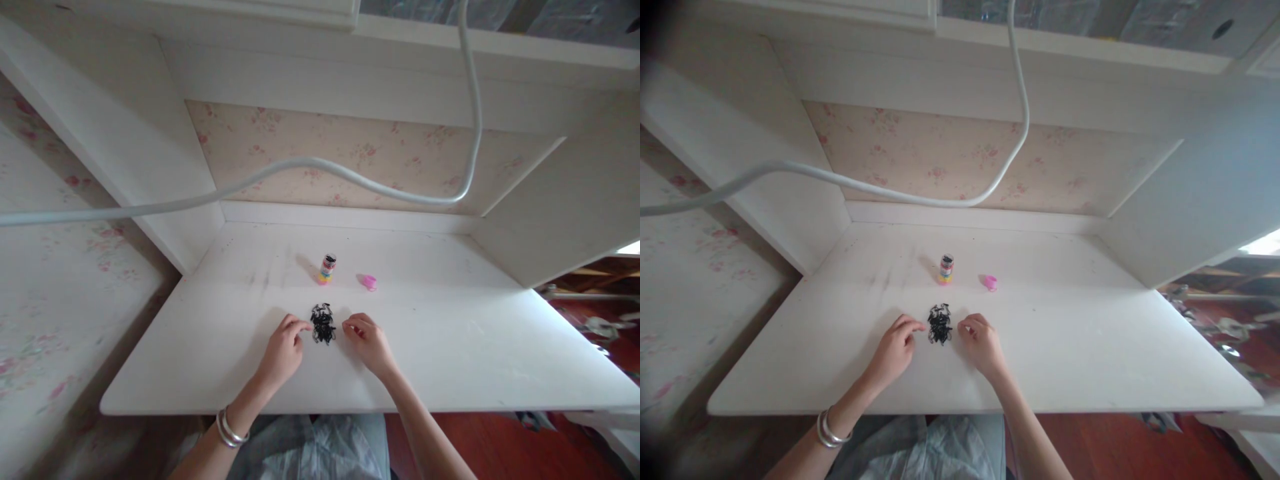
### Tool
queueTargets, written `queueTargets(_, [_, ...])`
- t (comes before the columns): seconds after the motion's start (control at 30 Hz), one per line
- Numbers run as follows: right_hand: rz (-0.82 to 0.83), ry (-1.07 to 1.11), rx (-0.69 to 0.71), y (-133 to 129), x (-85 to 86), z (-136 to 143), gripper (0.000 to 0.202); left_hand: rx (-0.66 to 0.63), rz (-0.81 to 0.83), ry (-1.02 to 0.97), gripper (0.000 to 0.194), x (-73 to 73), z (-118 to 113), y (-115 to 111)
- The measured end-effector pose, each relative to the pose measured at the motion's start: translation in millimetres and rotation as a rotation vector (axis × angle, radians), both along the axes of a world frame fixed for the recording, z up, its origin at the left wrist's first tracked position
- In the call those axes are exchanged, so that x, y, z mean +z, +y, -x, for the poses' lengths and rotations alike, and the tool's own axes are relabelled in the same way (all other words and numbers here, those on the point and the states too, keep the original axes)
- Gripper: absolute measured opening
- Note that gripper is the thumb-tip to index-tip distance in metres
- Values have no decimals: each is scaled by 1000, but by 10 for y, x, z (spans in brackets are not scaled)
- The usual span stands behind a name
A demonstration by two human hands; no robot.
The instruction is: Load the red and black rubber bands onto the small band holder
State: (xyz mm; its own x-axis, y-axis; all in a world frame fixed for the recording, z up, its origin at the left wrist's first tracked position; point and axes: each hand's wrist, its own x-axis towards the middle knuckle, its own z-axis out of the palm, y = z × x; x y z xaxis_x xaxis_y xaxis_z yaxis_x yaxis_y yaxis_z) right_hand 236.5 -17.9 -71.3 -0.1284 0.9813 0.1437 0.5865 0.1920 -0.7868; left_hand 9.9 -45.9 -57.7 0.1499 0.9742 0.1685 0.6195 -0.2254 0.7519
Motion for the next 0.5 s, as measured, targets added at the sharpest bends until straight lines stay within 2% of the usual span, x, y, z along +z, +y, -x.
queueTargets(0.1, [3, -74, 27, -189, -37, 13, 22, 21, 39, -18, 38, 12, 68, 51])
queueTargets(0.2, [-70, -220, 62, -279, -25, 62, 19, -11, 21, 57, 28, 39, 54, 34])
queueTargets(0.3, [-121, -343, 59, -290, -15, 117, 19, -25, -7, 197, 16, 66, -38, -42])
queueTargets(0.5, [-165, -375, 61, -252, -7, 142, 18, 24, -26, 413, 15, 73, -232, -123])
